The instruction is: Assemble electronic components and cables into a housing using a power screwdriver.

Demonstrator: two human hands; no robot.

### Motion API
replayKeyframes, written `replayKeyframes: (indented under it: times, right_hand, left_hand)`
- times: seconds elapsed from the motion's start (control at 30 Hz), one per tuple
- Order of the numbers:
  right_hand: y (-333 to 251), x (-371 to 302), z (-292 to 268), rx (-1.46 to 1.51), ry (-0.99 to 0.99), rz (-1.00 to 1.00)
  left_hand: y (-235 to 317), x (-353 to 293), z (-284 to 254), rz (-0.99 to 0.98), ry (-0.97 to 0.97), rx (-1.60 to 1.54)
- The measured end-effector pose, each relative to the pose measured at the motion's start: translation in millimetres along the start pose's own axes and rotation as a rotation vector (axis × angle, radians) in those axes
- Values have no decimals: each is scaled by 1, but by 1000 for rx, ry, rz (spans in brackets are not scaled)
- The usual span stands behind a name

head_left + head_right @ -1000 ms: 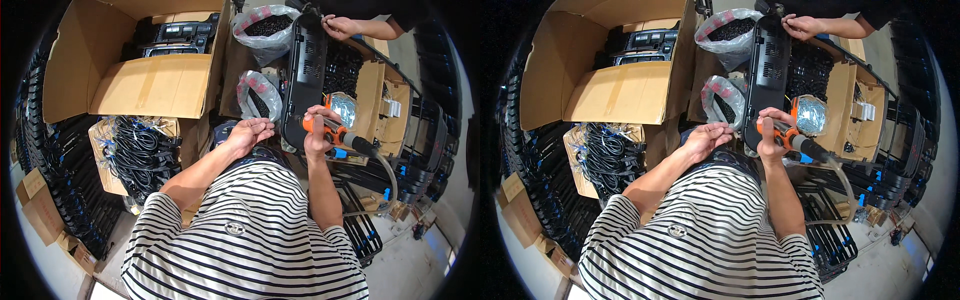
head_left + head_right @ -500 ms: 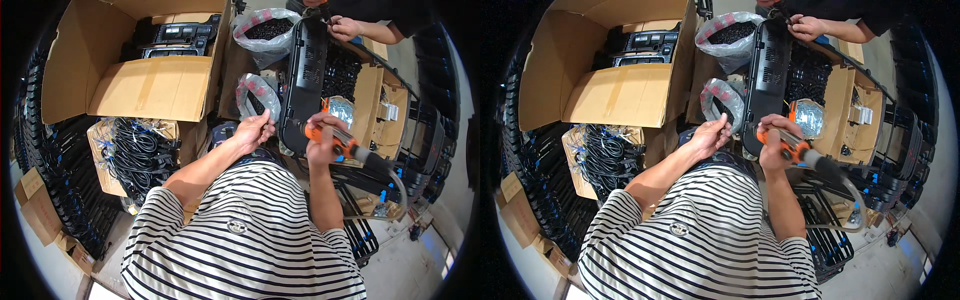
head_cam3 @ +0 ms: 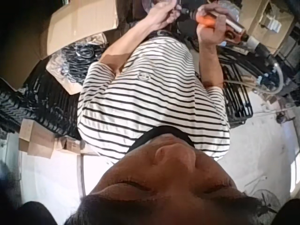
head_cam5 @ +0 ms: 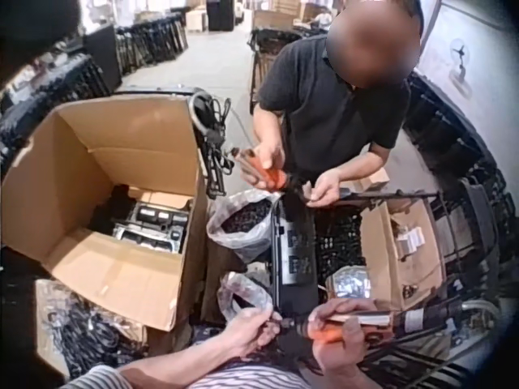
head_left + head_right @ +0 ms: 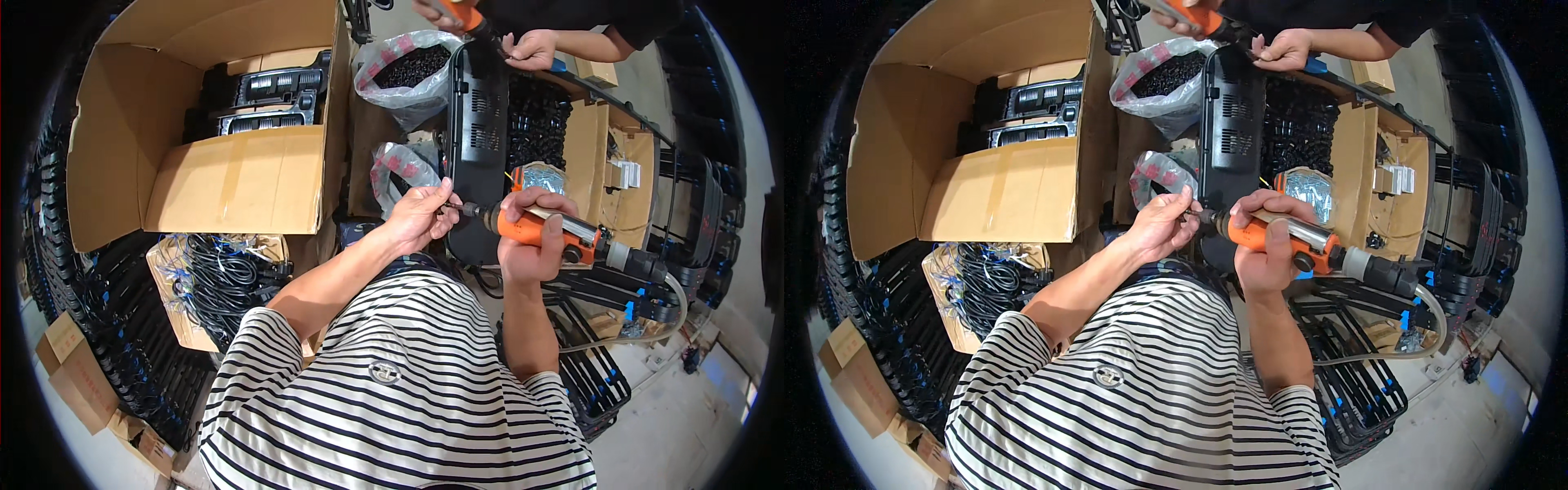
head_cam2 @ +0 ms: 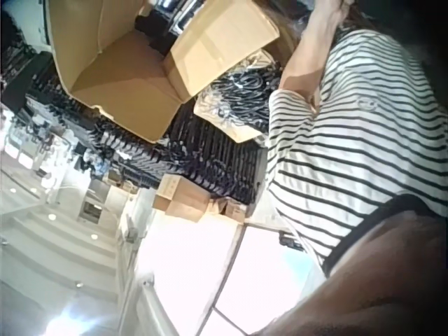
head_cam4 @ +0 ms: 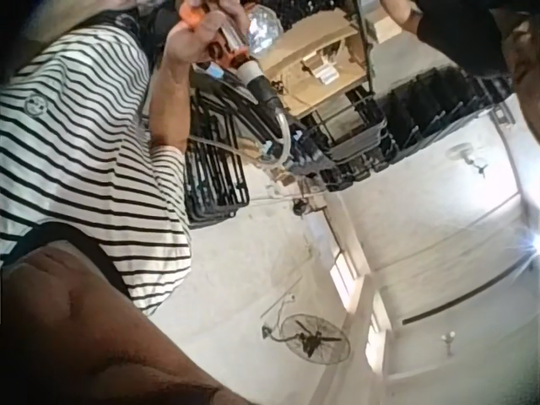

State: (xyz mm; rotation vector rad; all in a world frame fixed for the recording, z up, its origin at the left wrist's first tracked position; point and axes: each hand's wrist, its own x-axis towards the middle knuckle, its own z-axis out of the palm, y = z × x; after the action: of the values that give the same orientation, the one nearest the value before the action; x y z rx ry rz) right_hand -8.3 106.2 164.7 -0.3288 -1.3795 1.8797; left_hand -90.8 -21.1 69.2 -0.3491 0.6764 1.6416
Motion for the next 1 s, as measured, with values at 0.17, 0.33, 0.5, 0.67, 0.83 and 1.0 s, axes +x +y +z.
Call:
replayKeyframes:
  times: [0.17,0.33,0.5,0.67,0.83,1.0]
  right_hand:
    - [0,15,0,-18,59,2]
    - [1,29,-3,19,104,11]
    - [2,39,-6,40,127,30]
    - [11,50,-7,58,182,40]
    - [36,70,-12,74,198,-4]
    - [71,109,-7,-41,243,-175]
  left_hand:
    - [12,8,4,43,-56,45]
    - [22,18,8,89,-92,100]
    - [28,30,12,87,-105,126]
    - [32,39,14,87,-119,182]
    - [40,50,10,34,-34,106]
    - [53,53,-16,-26,126,50]
